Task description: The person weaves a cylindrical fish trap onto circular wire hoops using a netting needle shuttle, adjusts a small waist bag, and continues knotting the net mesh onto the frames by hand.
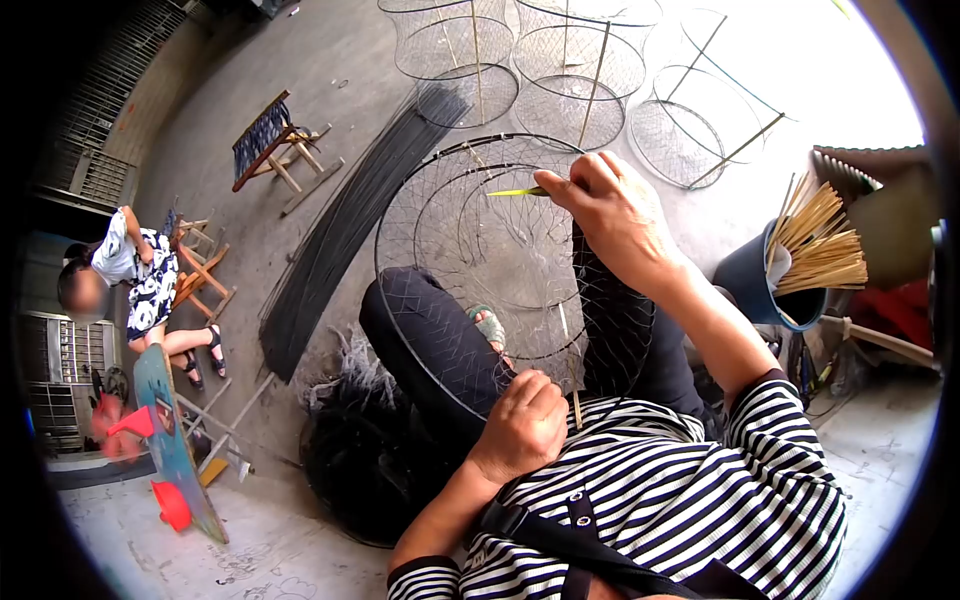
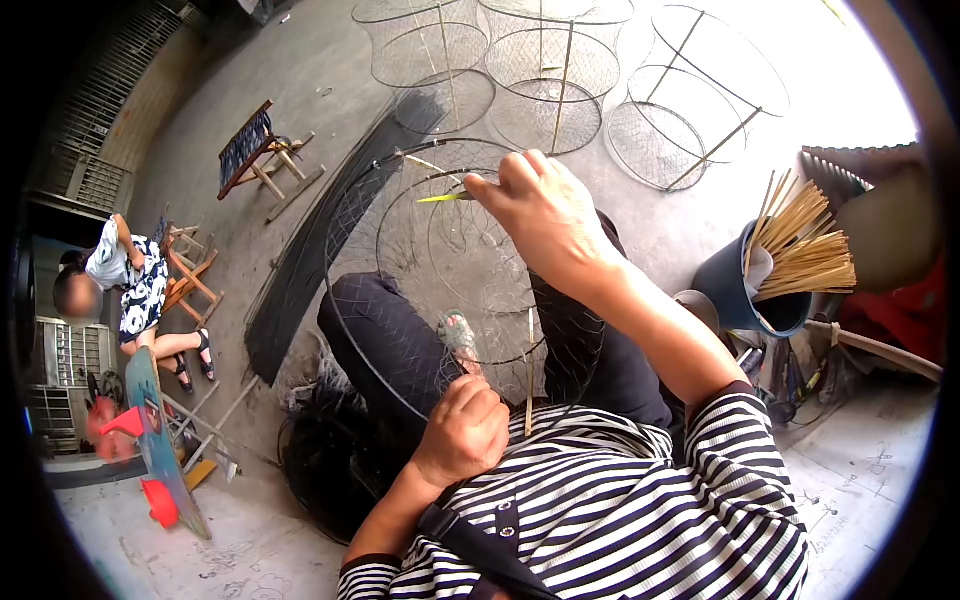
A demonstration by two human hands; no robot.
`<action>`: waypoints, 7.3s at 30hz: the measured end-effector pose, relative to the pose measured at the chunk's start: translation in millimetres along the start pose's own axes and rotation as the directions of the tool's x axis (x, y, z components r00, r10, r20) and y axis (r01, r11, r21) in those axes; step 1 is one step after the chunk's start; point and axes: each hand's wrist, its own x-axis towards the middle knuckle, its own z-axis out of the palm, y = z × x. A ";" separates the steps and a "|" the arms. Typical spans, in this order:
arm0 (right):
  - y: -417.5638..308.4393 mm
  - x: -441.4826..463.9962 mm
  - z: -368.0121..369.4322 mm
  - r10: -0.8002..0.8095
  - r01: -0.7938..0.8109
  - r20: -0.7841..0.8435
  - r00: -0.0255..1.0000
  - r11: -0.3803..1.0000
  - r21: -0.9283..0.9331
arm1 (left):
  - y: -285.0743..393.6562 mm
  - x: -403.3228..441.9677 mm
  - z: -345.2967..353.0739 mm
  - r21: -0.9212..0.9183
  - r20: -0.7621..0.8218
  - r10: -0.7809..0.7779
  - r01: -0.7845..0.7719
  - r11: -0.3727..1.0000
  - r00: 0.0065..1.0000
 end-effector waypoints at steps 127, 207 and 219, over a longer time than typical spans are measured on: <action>-67.8 20.0 30.9 0.173 -0.038 -0.264 0.949 0.893 0.448 | 27.0 -2.9 -13.7 0.301 0.078 0.049 -0.070 0.951 0.996; -63.5 -53.2 -53.4 0.064 -0.016 -0.043 0.997 0.715 0.699 | 8.0 36.8 -57.3 0.526 -0.293 0.090 0.082 0.847 0.952; 79.0 -125.2 -68.1 0.625 -0.432 -0.365 0.690 0.760 0.485 | 8.8 -23.4 -0.1 0.044 -0.094 0.035 -0.031 0.999 0.995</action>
